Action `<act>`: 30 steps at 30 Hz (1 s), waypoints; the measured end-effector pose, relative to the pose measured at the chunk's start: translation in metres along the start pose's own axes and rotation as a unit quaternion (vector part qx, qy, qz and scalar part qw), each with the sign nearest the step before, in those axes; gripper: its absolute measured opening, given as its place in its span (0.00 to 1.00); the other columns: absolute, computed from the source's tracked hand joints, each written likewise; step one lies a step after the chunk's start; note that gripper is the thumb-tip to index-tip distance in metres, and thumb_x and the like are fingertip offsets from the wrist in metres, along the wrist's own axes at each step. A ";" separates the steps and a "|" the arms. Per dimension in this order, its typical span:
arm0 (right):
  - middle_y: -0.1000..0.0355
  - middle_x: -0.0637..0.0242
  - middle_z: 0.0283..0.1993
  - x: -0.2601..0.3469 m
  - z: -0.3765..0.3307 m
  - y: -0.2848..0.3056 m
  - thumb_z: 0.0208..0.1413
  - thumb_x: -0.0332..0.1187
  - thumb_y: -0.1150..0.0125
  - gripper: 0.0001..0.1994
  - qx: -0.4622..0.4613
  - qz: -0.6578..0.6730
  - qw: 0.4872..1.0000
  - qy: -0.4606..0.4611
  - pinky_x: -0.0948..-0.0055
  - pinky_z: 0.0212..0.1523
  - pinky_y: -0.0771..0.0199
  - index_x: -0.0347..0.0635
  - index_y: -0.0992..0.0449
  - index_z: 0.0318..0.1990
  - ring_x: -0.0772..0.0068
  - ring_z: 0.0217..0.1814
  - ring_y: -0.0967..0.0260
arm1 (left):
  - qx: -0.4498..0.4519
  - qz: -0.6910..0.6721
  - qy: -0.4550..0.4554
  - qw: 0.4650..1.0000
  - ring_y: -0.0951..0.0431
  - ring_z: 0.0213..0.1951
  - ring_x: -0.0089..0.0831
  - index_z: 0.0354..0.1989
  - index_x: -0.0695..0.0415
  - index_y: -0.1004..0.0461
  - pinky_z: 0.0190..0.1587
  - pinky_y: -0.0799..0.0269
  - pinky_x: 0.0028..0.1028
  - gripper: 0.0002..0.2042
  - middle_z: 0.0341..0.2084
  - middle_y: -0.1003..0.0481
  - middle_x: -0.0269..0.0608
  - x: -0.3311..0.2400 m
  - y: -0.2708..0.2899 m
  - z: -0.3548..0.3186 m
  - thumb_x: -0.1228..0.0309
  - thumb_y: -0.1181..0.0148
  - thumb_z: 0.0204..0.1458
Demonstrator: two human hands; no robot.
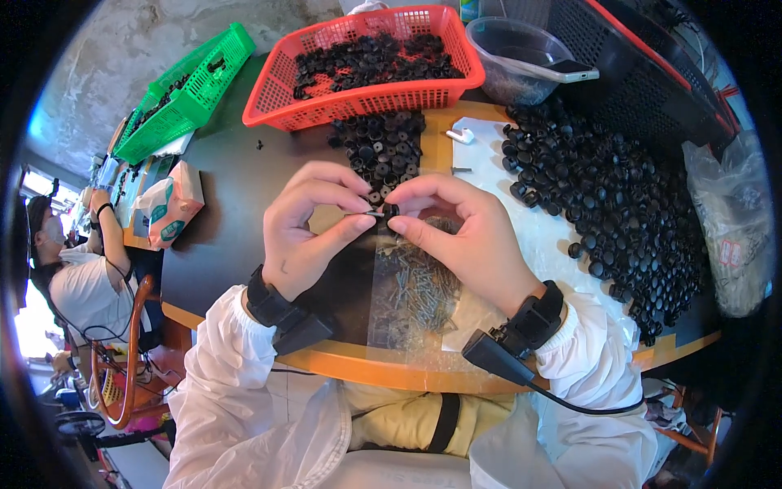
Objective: Assembling small plastic and metal components by hand at a workstation.
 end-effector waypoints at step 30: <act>0.22 0.68 0.34 0.019 -0.008 0.001 0.45 0.25 0.31 0.11 -0.041 -0.164 0.984 0.060 0.79 0.35 0.29 0.39 0.20 0.39 0.82 0.31 0.30 | 0.004 0.062 -0.003 0.998 0.27 0.32 0.32 0.27 0.56 0.21 0.36 0.32 0.28 0.08 0.28 0.28 0.36 0.002 -0.003 -0.002 0.78 0.30 0.37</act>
Point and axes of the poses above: each hand's wrist, its own z-axis towards the middle knuckle, its own y-axis out of the back of the hand, x = y × z, the point moved 9 cm from there along z, towards the middle knuckle
